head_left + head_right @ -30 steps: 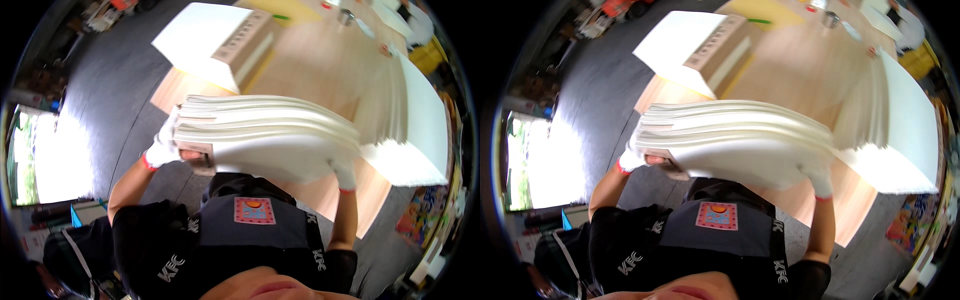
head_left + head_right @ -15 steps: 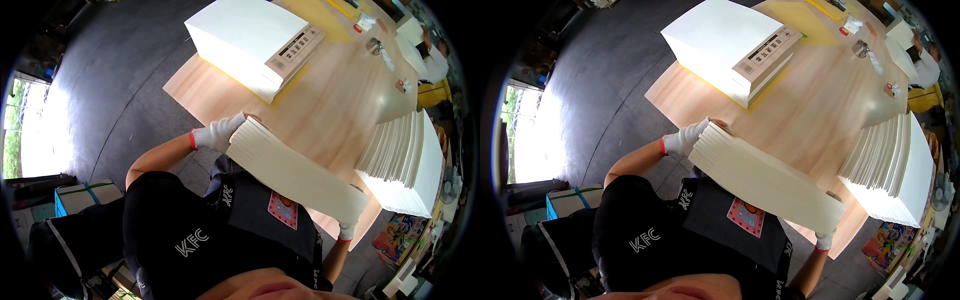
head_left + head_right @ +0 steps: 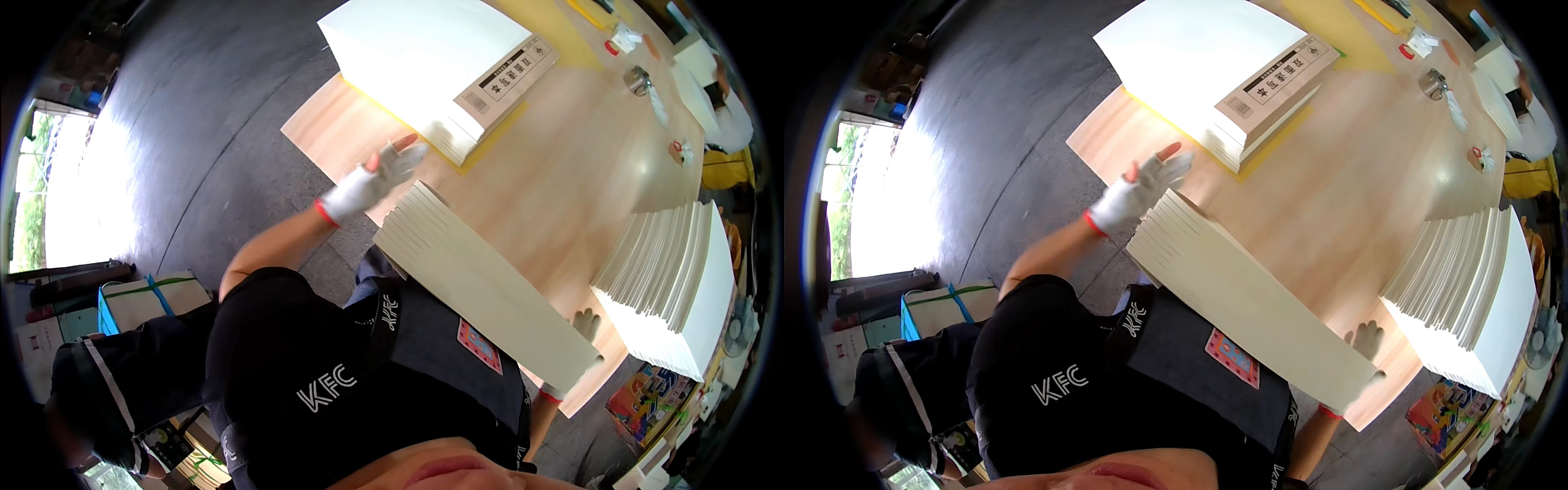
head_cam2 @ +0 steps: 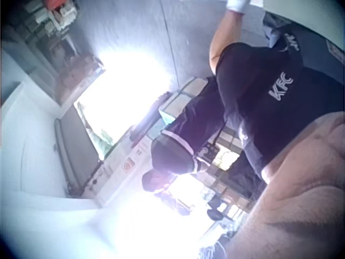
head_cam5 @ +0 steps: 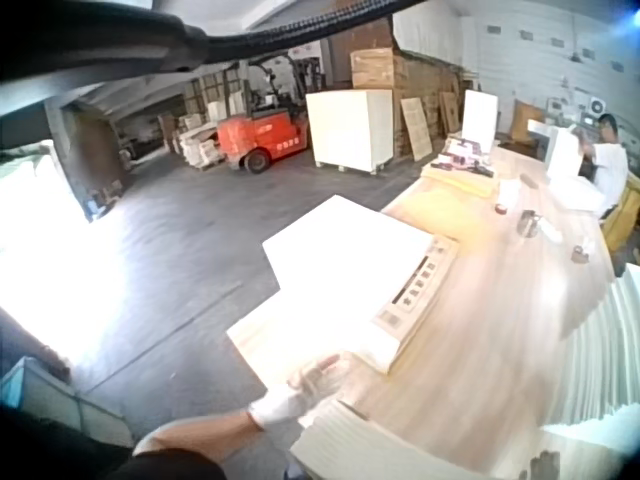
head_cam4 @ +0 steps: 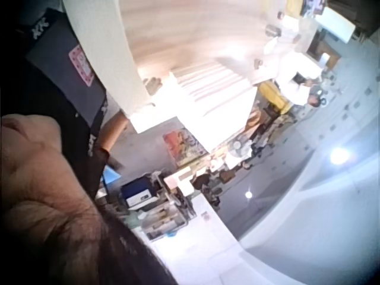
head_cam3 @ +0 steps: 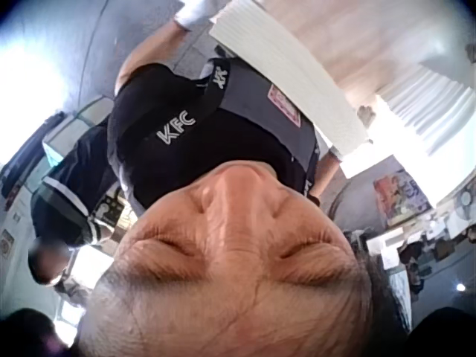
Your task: The person repeatedly picks up stacks of white paper and places them onto a larger pile on a wooden table. They also handle yellow paper sheets, folding and arranging them on the table surface. The task involves continuous manual sorting and stacking of paper materials.
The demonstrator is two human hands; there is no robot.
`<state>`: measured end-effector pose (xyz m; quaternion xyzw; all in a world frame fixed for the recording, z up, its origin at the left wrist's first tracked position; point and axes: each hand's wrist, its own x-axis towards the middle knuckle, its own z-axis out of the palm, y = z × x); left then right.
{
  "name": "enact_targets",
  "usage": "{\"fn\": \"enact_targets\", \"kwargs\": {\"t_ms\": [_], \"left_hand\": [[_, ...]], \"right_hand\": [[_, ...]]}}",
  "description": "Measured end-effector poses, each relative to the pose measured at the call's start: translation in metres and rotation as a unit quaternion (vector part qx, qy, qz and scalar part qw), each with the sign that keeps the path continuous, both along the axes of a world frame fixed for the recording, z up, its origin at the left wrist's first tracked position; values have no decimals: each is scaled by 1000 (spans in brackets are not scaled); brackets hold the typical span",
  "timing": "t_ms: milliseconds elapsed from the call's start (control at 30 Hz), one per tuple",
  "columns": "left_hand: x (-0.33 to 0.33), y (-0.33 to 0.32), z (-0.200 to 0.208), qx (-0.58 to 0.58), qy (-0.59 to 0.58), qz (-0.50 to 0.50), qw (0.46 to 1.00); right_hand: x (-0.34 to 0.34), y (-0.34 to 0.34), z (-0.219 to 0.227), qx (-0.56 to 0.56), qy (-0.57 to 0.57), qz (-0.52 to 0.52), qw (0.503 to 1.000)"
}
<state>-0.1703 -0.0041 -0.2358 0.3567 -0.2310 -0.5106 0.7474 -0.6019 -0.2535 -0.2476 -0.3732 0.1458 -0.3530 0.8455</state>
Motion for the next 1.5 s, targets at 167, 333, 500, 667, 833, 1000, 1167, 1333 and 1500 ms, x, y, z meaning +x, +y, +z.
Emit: {"fn": "enact_targets", "kwargs": {"t_ms": [167, 333, 500, 667, 833, 1000, 1167, 1333, 1500], "left_hand": [[-25, -22, -3, 59, -91, -24, 994], [-22, -24, 1, 77, -112, 31, 990], [-25, -26, 42, 83, -202, 18, 976], [21, -12, 50, 123, -216, -74, 966], [31, -22, 56, 117, -143, -201, 962], [41, -34, 36, 151, -148, -154, 965], [20, -23, 35, 222, -162, -16, 961], [7, -31, 17, 151, -125, 12, 981], [11, -34, -31, 80, -78, 70, 991]], "right_hand": [[6, -21, -69, -25, -57, 135, 989], [34, 20, -21, 8, 140, -76, 987], [0, 0, -46, -51, 96, 59, 992], [9, -60, 50, -193, 320, -9, 928], [51, -72, 155, -327, 330, 124, 877], [184, -38, 209, -455, 354, 311, 755], [277, 21, 191, -634, 373, 336, 588], [307, 51, 145, -743, 358, 228, 517], [282, 32, 171, -791, 369, 236, 428]]}}
